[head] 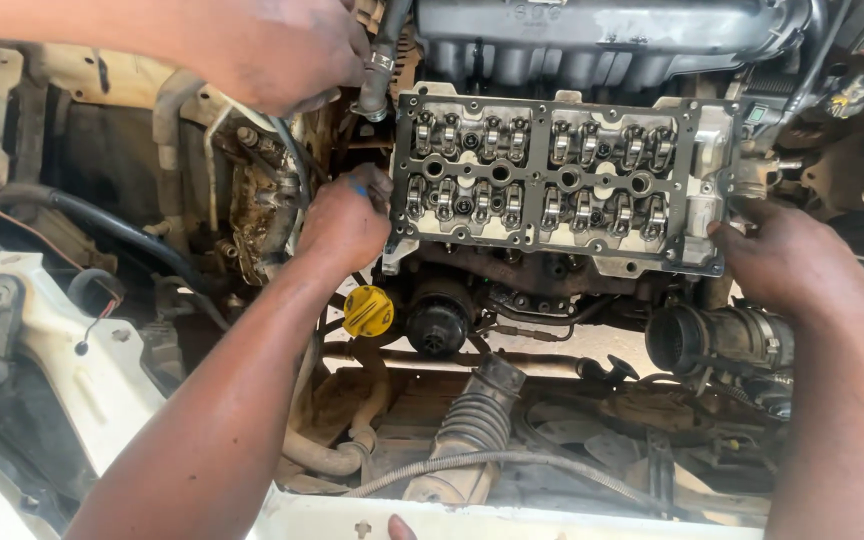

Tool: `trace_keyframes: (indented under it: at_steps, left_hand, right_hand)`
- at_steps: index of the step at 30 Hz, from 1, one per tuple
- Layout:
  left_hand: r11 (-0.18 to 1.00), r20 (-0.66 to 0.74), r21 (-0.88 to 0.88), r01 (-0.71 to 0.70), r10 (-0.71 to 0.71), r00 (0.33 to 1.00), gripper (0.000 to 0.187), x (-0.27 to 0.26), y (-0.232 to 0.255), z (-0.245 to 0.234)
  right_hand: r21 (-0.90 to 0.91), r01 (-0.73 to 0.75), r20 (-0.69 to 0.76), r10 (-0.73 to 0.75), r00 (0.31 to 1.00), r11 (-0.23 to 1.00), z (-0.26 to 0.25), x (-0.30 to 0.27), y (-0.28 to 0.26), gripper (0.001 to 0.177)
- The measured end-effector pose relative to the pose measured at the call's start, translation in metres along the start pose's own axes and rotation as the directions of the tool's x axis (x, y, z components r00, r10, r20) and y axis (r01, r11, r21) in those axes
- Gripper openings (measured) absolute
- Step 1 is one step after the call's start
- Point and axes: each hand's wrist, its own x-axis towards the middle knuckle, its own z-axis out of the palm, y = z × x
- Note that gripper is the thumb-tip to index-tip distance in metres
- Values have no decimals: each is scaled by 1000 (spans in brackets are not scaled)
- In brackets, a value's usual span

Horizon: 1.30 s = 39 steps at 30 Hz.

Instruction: Repairing and assembling components within a vehicle's engine bay, including the cylinder head and gasket.

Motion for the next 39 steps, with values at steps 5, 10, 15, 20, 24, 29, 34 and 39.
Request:
trace_keyframes:
  at_steps: [5,10,15,20,24,29,34,39]
  left_hand:
    - [997,-13,-55,-61,60,998,40,0,-3,5]
    - [999,-21,-30,-15,14,1000,37,-2,6,0]
    - [1000,-35,-24,-10,9,999,32,-5,10,-1]
    - [999,-17,-7,-40,39,999,44,-4,8,1]
    - [999,39,51,8,-10,999,48,-6,17,-5]
    - [999,12,33,3,-4,1000,47,-6,14,2]
    - [997,56,42,-69,67,996,58,-12,25,5]
    - [992,97,118,-35,24,995,73,-25,34,16]
  right_hand:
    - [-38,-9,23,10,1000,999,2,2,2,60]
    - [-51,4,20,-3,1000,999,4,4,3,61]
    - [-31,8,25,-7,1000,999,2,2,2,61]
    - [-21,34,1,-33,999,999,5,4,6,63]
    - [-2,25,-21,-25,999,1000,2,1,2,64]
    - [32,-12,-127,16,992,999,1,0,3,62]
    - [96,-18,-244,41,969,995,0,5,7,53]
    - [133,-3,-250,37,968,991,-4,-2,-4,50]
